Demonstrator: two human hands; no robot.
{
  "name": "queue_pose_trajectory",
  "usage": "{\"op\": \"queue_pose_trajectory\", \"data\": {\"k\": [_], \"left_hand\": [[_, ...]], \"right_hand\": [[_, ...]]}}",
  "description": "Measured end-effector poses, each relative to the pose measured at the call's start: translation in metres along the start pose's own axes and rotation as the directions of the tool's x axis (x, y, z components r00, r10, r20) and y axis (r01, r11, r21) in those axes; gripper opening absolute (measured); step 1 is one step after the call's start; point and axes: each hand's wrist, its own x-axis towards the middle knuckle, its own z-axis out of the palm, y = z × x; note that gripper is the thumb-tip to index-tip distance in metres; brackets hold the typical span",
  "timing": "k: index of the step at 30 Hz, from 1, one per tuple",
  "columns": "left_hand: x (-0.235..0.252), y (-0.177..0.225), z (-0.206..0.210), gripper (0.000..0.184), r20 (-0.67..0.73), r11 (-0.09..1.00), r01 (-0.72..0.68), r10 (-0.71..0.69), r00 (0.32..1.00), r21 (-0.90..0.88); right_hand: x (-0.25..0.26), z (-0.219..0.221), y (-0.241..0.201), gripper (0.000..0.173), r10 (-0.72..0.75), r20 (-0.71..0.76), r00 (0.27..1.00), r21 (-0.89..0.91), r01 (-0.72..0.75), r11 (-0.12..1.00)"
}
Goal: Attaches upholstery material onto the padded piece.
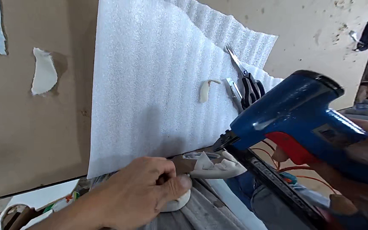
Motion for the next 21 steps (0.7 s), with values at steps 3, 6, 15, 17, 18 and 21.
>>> {"op": "queue_pose_trajectory", "data": {"k": [3,6,15,17,18,21], "left_hand": [[0.008,-0.003,-0.003,0.044,0.124,0.998,-0.058,0.061,0.990,-0.027],[0.024,-0.017,-0.003,0.038,0.152,0.930,-0.366,0.368,0.917,-0.047],[0.026,-0.025,0.009,0.034,-0.012,0.946,-0.300,0.300,0.954,-0.124],[0.023,-0.024,0.011,0.035,0.022,0.963,-0.254,0.257,0.966,-0.088],[0.023,-0.024,0.010,0.034,0.048,0.968,-0.239,0.243,0.969,-0.078],[0.024,-0.020,0.005,0.030,0.112,0.974,-0.220,0.225,0.968,-0.058]], "right_hand": [[-0.007,0.004,0.010,0.030,-0.005,0.010,1.000,-0.023,0.005,1.000],[-0.002,0.021,0.010,0.039,0.071,-0.006,0.997,-0.207,-0.070,0.976],[0.011,0.064,0.003,0.029,0.154,-0.167,0.974,-0.387,-0.208,0.898],[0.013,0.078,-0.003,0.022,0.192,-0.244,0.951,-0.397,-0.278,0.875],[0.015,0.084,-0.006,0.019,0.206,-0.269,0.941,-0.401,-0.304,0.864],[0.020,0.093,-0.013,0.018,0.243,-0.263,0.934,-0.421,-0.338,0.842]]}}
